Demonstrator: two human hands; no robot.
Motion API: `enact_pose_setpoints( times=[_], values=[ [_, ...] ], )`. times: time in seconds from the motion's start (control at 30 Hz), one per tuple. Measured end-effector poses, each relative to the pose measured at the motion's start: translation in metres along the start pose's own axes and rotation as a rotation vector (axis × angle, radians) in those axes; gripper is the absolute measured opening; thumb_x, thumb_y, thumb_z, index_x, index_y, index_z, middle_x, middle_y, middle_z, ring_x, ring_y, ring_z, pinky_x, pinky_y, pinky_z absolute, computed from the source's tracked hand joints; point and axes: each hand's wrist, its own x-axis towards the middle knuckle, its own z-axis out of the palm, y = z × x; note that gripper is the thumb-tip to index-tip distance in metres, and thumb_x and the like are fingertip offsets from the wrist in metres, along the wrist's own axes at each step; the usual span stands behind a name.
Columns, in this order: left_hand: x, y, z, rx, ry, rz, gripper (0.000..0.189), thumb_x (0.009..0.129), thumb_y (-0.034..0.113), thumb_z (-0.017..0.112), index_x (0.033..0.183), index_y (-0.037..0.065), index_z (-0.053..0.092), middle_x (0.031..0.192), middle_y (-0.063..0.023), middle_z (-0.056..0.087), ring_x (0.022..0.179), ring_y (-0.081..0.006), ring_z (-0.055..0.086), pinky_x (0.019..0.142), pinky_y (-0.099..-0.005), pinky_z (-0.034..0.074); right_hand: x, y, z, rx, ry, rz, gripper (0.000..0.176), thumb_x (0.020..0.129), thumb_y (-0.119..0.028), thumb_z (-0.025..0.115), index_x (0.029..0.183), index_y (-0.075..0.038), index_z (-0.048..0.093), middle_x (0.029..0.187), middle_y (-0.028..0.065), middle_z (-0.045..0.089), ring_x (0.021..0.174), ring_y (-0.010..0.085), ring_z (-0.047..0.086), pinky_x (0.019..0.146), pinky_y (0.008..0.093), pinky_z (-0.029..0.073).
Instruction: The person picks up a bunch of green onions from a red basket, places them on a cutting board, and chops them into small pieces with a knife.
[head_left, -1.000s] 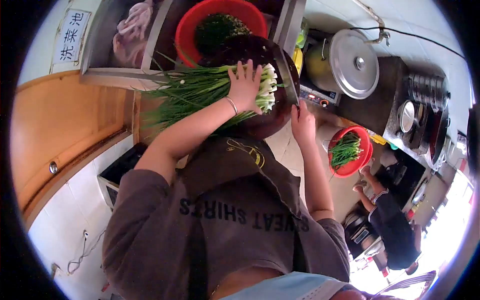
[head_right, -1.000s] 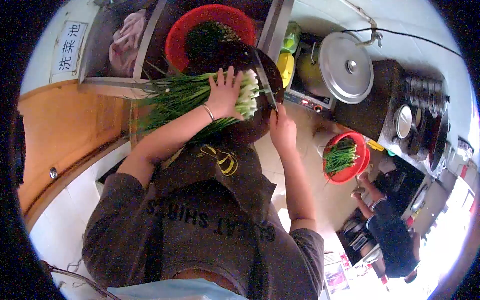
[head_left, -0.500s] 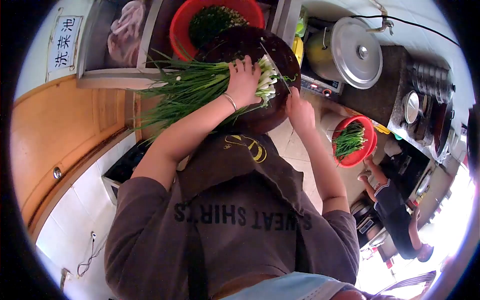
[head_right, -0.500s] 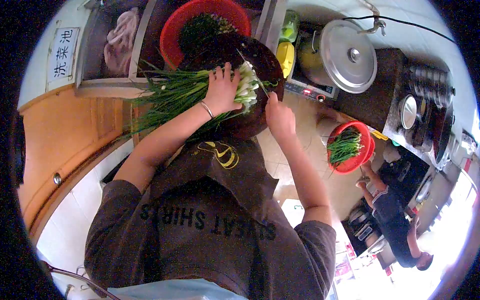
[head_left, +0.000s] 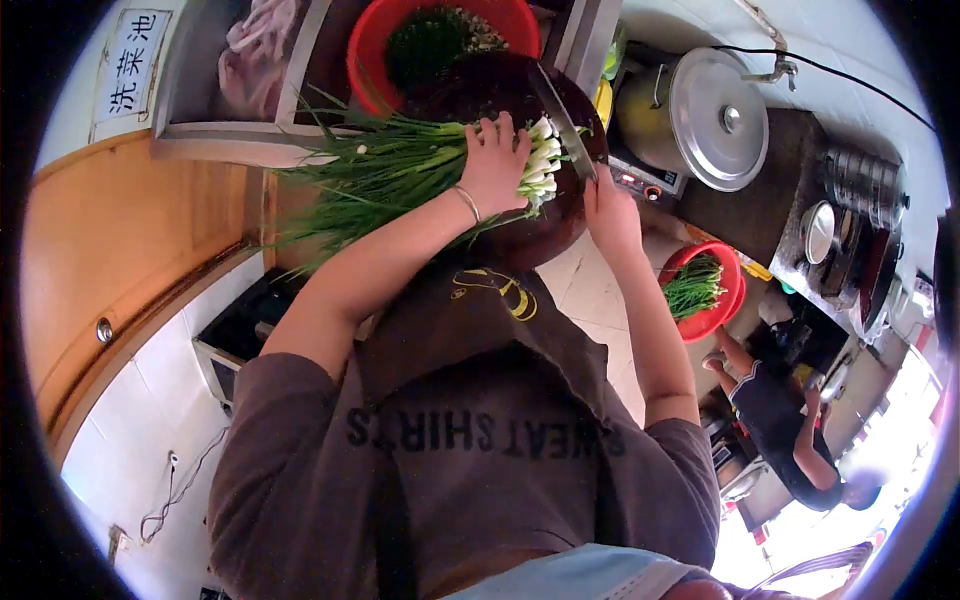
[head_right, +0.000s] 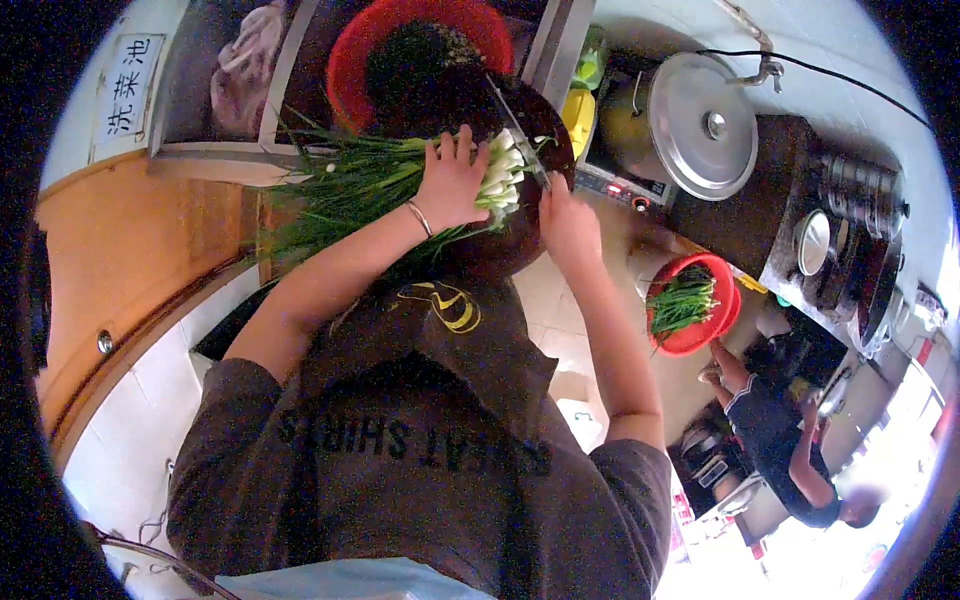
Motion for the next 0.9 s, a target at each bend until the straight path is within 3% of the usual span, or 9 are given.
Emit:
enact_pose_setpoints(
  times=[0.23,0.4,0.5,0.53,0.73,0.8,0.9],
  values=[
    [0.002,0.000,0.002,-0.007,0.005,0.006,0.100,0.059,0.053,0.078,0.137,0.002,0.041,0.142,-0.0337,0.030,0.125,-0.0506,0.037,0.099,-0.0637,0.032,-0.011,-0.002,0.017,-0.127,-0.179,0.145,0.028,0.096,-0.026,0.042,0.119,-0.010,0.045,0.075,0.0229,0.064,0.069,0.0431,0.063,0.063,0.0551,0.049],
    [0.002,0.001,-0.003,-0.010,-0.024,-0.008,0.101,0.058,0.051,0.079,0.137,0.002,0.040,0.141,-0.0340,0.031,0.125,-0.0505,0.037,0.099,-0.0642,0.032,0.040,-0.008,0.052,-0.122,-0.022,0.008,0.025,0.095,-0.023,0.044,0.116,-0.009,0.045,0.075,0.0222,0.064,0.070,0.0430,0.063,0.062,0.0554,0.050],
    [0.000,0.001,0.000,-0.019,-0.004,-0.004,0.101,0.058,0.051,0.079,0.138,0.002,0.039,0.141,-0.0337,0.031,0.124,-0.0497,0.038,0.099,-0.0640,0.032,0.063,-0.021,0.045,-0.148,-0.054,-0.029,0.023,0.094,-0.020,0.045,0.112,-0.006,0.047,0.075,0.0223,0.064,0.072,0.0431,0.063,0.064,0.0536,0.050],
    [-0.002,0.003,0.001,-0.015,0.007,0.000,0.101,0.058,0.051,0.079,0.138,0.002,0.039,0.141,-0.0337,0.031,0.124,-0.0497,0.038,0.099,-0.0640,0.032,0.067,-0.023,0.029,-0.026,-0.018,-0.014,0.022,0.094,-0.019,0.046,0.109,-0.003,0.049,0.076,0.0241,0.063,0.073,0.0438,0.062,0.065,0.0520,0.050],
    [-0.003,0.003,0.004,0.011,0.019,-0.017,0.100,0.058,0.053,0.079,0.136,0.002,0.041,0.140,-0.0329,0.033,0.123,-0.0487,0.040,0.098,-0.0627,0.034,-0.001,-0.007,-0.003,0.042,0.015,-0.073,0.027,0.095,-0.023,0.044,0.113,-0.004,0.049,0.075,0.0265,0.062,0.072,0.0442,0.062,0.065,0.0526,0.049],
    [0.000,0.002,0.005,0.004,0.040,-0.013,0.100,0.058,0.052,0.079,0.136,0.002,0.042,0.139,-0.0330,0.034,0.122,-0.0491,0.040,0.097,-0.0626,0.034,-0.020,-0.003,-0.002,-0.077,-0.130,0.052,0.028,0.095,-0.023,0.043,0.117,-0.006,0.047,0.074,0.0255,0.063,0.071,0.0439,0.062,0.064,0.0526,0.049],
    [0.000,0.001,0.005,-0.002,0.045,-0.006,0.099,0.057,0.051,0.079,0.135,0.002,0.042,0.139,-0.0334,0.034,0.122,-0.0492,0.040,0.097,-0.0629,0.034,-0.020,-0.003,0.014,-0.122,-0.150,0.106,0.028,0.095,-0.022,0.042,0.118,-0.007,0.046,0.074,0.0242,0.063,0.070,0.0431,0.063,0.062,0.0520,0.050]
  ],
)
